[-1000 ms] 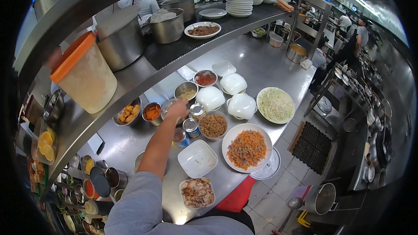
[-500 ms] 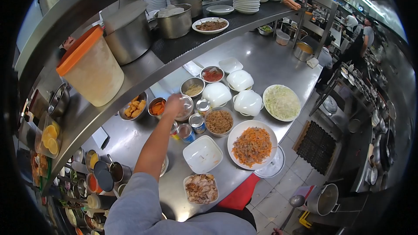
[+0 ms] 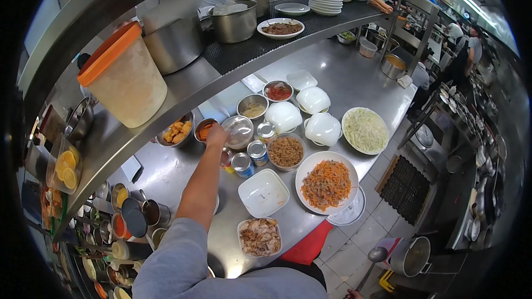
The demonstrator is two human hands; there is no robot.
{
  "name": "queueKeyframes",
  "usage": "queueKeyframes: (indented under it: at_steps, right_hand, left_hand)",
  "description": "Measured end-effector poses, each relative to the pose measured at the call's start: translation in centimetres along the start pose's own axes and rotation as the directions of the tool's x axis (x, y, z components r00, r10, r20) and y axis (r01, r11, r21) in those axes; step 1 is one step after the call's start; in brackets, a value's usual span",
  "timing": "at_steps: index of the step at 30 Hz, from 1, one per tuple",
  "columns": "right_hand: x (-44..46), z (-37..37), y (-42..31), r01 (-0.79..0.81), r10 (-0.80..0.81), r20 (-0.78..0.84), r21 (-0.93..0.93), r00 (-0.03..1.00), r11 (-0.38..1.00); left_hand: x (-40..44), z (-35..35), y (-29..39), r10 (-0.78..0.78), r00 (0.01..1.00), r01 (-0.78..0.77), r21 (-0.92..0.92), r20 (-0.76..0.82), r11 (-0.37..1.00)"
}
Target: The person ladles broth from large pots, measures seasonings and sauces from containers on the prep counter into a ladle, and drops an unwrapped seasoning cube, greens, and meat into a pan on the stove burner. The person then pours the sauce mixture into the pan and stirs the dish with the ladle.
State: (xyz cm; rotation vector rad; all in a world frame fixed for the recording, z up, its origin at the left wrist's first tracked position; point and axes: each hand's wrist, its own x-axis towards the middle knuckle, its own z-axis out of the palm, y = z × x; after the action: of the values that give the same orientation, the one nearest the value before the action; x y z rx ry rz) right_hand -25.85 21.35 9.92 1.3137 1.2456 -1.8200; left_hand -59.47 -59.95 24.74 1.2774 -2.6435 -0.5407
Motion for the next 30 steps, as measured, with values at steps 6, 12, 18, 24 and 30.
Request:
queueKeyframes:
  at_steps: [6, 12, 18, 24, 30]
  right_hand:
    - [-2.0, 3.0, 0.3, 0.042, -0.040, -0.105, 0.014, 0.994, 0.999]
    - [-1.1, 2.0, 1.2, 0.024, -0.022, -0.060, 0.045, 0.998, 0.999]
    - [-1.4, 1.9, 1.3, 0.006, -0.004, -0.081, 0.022, 0.997, 1.000]
    - [-1.9, 2.2, 1.2, 0.007, -0.005, -0.120, 0.015, 0.993, 1.000]
    - [-1.2, 1.2, 1.0, -0.036, 0.037, -0.108, 0.018, 0.993, 0.999]
  left_hand:
    - [1.0, 0.8, -0.7, -0.059, 0.993, 0.067, -0.080, 0.099, 0.995]
    - [2.4, 1.6, -1.7, -0.112, 0.980, 0.135, -0.138, 0.162, 0.981]
    - [0.7, -1.2, 0.1, -0.136, 0.959, 0.178, -0.152, 0.248, 0.972]
    - [0.7, -2.0, 0.5, -0.168, 0.883, 0.229, -0.090, 0.438, 0.969]
    - [-1.5, -1.9, 0.8, 0.062, 0.977, -0.091, 0.136, 0.204, 0.986]
